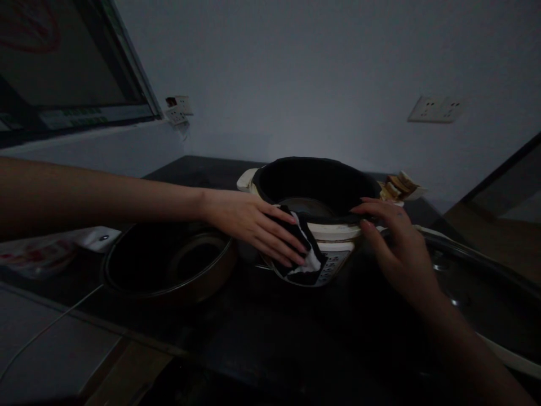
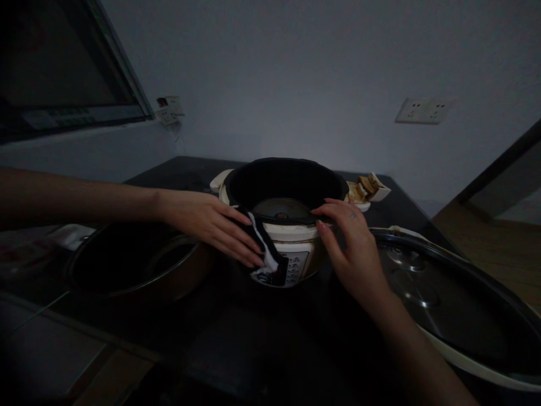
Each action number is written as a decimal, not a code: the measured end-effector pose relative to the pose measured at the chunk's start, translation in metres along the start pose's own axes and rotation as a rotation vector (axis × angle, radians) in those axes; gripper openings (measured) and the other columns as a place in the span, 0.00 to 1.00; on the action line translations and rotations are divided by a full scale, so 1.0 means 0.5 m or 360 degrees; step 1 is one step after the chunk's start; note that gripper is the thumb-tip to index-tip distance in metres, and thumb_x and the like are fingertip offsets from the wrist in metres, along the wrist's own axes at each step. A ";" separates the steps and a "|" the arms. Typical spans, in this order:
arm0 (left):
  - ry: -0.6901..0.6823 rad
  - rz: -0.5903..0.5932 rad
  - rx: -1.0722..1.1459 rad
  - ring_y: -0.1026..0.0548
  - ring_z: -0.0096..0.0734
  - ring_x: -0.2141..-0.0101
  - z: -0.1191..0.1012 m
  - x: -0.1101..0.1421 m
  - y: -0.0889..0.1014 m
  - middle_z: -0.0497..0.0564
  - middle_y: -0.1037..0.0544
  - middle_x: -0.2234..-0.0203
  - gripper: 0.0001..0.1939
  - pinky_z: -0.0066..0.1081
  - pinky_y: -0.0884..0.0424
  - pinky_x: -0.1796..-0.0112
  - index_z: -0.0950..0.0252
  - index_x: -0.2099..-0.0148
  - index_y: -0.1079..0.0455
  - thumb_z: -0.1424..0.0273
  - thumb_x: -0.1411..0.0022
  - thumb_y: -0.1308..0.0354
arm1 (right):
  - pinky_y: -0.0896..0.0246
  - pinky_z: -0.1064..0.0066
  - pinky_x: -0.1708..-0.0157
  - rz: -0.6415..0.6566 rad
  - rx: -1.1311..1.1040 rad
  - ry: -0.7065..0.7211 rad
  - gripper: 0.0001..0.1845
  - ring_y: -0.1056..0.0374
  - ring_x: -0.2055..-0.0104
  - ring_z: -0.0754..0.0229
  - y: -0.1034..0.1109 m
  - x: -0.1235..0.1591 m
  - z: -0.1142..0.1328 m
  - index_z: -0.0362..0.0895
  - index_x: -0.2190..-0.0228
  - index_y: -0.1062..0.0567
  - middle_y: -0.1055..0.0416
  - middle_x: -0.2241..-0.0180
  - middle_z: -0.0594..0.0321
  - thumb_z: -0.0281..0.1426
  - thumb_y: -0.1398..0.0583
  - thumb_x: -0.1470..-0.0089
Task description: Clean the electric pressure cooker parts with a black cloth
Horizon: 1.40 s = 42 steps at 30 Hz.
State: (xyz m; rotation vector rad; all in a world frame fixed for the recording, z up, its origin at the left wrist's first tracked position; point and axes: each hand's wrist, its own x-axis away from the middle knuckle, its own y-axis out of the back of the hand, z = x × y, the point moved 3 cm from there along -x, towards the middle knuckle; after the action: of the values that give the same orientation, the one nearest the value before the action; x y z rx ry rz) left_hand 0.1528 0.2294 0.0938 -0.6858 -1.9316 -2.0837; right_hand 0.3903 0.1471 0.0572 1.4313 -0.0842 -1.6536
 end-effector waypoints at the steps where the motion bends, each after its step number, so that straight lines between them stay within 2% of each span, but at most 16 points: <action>1: -0.0054 -0.0046 0.0028 0.63 0.04 0.37 0.004 0.003 0.005 0.18 0.58 0.36 0.37 0.24 0.66 0.37 0.40 0.34 0.68 0.83 0.36 0.72 | 0.44 0.48 0.44 -0.0003 -0.0002 -0.0005 0.09 0.34 0.46 0.48 0.000 0.000 0.000 0.48 0.58 0.28 0.27 0.57 0.57 0.32 0.46 0.40; 4: -0.0185 -0.0170 -0.0016 0.62 0.04 0.37 0.007 0.003 0.011 0.20 0.58 0.36 0.33 0.21 0.70 0.38 0.41 0.34 0.67 0.80 0.33 0.72 | 0.43 0.49 0.45 -0.0013 -0.0010 -0.0015 0.09 0.34 0.46 0.48 -0.001 0.000 0.001 0.48 0.59 0.28 0.27 0.57 0.57 0.31 0.46 0.40; 10: -0.0081 -0.0142 0.0121 0.54 0.12 0.37 -0.001 -0.011 -0.001 0.21 0.54 0.37 0.33 0.27 0.66 0.35 0.37 0.35 0.61 0.80 0.31 0.70 | 0.44 0.49 0.44 -0.0023 0.0009 -0.0013 0.09 0.34 0.47 0.49 -0.003 0.000 0.000 0.48 0.59 0.29 0.27 0.57 0.56 0.32 0.47 0.40; 16: -0.0183 -0.0429 -0.0161 0.52 0.07 0.38 -0.018 -0.028 -0.019 0.25 0.48 0.37 0.36 0.21 0.55 0.38 0.40 0.35 0.51 0.84 0.36 0.67 | 0.44 0.50 0.44 -0.0012 -0.0006 -0.0021 0.09 0.34 0.47 0.49 -0.003 -0.001 0.002 0.48 0.59 0.29 0.27 0.57 0.56 0.32 0.46 0.40; 20: -0.0163 -0.0363 -0.0292 0.53 0.04 0.38 -0.036 -0.053 -0.037 0.22 0.45 0.38 0.39 0.16 0.52 0.39 0.39 0.37 0.46 0.86 0.39 0.66 | 0.44 0.50 0.44 -0.0016 -0.0009 -0.0021 0.09 0.35 0.46 0.48 -0.003 -0.001 0.003 0.48 0.59 0.29 0.27 0.58 0.56 0.32 0.47 0.40; 24: -0.0057 -0.0298 -0.0114 0.54 0.04 0.38 -0.047 -0.063 -0.039 0.22 0.47 0.37 0.39 0.16 0.54 0.39 0.41 0.35 0.49 0.86 0.40 0.67 | 0.44 0.49 0.44 -0.0039 -0.0023 -0.0031 0.09 0.35 0.46 0.48 -0.004 -0.001 0.002 0.48 0.60 0.29 0.27 0.57 0.56 0.31 0.47 0.41; 26: 0.0295 -0.0102 0.0118 0.50 0.04 0.38 -0.042 -0.070 -0.045 0.18 0.46 0.39 0.39 0.16 0.46 0.41 0.37 0.37 0.48 0.84 0.41 0.63 | 0.44 0.49 0.44 -0.0039 -0.0028 -0.0041 0.09 0.35 0.46 0.48 -0.004 0.000 0.001 0.48 0.60 0.29 0.27 0.57 0.56 0.31 0.47 0.40; 29: 0.1141 0.0279 0.0402 0.47 0.13 0.38 -0.030 -0.080 -0.073 0.16 0.43 0.41 0.35 0.26 0.33 0.44 0.33 0.42 0.40 0.78 0.45 0.56 | 0.45 0.50 0.44 -0.0035 -0.0041 -0.0043 0.08 0.35 0.46 0.49 -0.003 0.001 0.001 0.48 0.60 0.29 0.27 0.57 0.56 0.32 0.47 0.40; 30: 0.1215 0.0301 0.0378 0.48 0.13 0.37 -0.032 -0.089 -0.083 0.15 0.44 0.41 0.35 0.28 0.33 0.44 0.33 0.43 0.39 0.77 0.46 0.55 | 0.45 0.50 0.44 -0.0034 -0.0047 -0.0042 0.08 0.35 0.46 0.49 -0.003 0.001 0.001 0.48 0.60 0.29 0.27 0.57 0.56 0.32 0.47 0.40; 31: 0.1104 0.0234 0.0203 0.50 0.13 0.37 -0.038 -0.103 -0.093 0.14 0.45 0.41 0.34 0.28 0.34 0.44 0.33 0.43 0.39 0.76 0.46 0.55 | 0.45 0.50 0.44 -0.0032 -0.0053 -0.0040 0.09 0.35 0.46 0.49 -0.003 0.002 0.001 0.48 0.59 0.29 0.27 0.57 0.56 0.32 0.47 0.40; 32: 0.0869 0.0122 -0.0041 0.53 0.09 0.37 -0.047 -0.120 -0.103 0.12 0.46 0.41 0.35 0.25 0.38 0.42 0.32 0.43 0.40 0.77 0.46 0.56 | 0.45 0.50 0.44 -0.0027 -0.0056 -0.0038 0.09 0.35 0.46 0.49 -0.003 0.002 0.001 0.48 0.59 0.29 0.28 0.57 0.56 0.33 0.47 0.40; 34: 0.0097 -0.0262 -0.1225 0.58 0.07 0.37 -0.081 -0.148 -0.130 0.14 0.49 0.39 0.36 0.22 0.47 0.39 0.36 0.39 0.44 0.77 0.45 0.58 | 0.45 0.50 0.44 -0.0024 -0.0059 -0.0036 0.09 0.35 0.46 0.49 -0.004 0.002 0.001 0.48 0.59 0.30 0.28 0.57 0.56 0.33 0.47 0.40; 35: -0.0109 -0.0354 -0.1772 0.58 0.11 0.36 -0.091 -0.157 -0.152 0.17 0.50 0.38 0.36 0.26 0.54 0.37 0.38 0.38 0.45 0.76 0.45 0.57 | 0.45 0.50 0.44 -0.0028 -0.0062 -0.0037 0.09 0.35 0.46 0.49 -0.004 0.003 0.001 0.48 0.59 0.30 0.28 0.57 0.56 0.33 0.47 0.40; 36: -0.0162 -0.0351 -0.2102 0.57 0.15 0.36 -0.093 -0.165 -0.174 0.18 0.51 0.38 0.36 0.32 0.56 0.36 0.37 0.37 0.47 0.75 0.45 0.58 | 0.45 0.49 0.44 -0.0034 -0.0067 -0.0040 0.09 0.35 0.46 0.49 -0.004 0.003 0.001 0.48 0.59 0.29 0.28 0.57 0.56 0.33 0.47 0.40; 38: -0.0214 -0.0297 -0.2342 0.56 0.20 0.35 -0.093 -0.178 -0.206 0.20 0.49 0.38 0.35 0.40 0.59 0.35 0.37 0.39 0.44 0.72 0.47 0.58 | 0.46 0.49 0.44 -0.0041 -0.0085 -0.0048 0.09 0.35 0.47 0.49 -0.004 0.003 0.000 0.48 0.60 0.29 0.28 0.57 0.57 0.33 0.47 0.40; 42: -0.0148 -0.0325 -0.2362 0.56 0.18 0.36 -0.092 -0.185 -0.216 0.17 0.49 0.38 0.34 0.39 0.57 0.36 0.32 0.40 0.46 0.70 0.46 0.59 | 0.46 0.48 0.44 -0.0033 -0.0107 -0.0048 0.09 0.36 0.46 0.48 -0.005 0.003 -0.001 0.49 0.59 0.29 0.27 0.57 0.57 0.33 0.47 0.40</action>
State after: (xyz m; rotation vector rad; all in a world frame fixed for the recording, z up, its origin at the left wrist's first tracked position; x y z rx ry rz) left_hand 0.1747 0.1823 -0.0464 -0.7536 -0.1021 -3.4012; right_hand 0.3895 0.1477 0.0545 1.3608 -0.0306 -1.6798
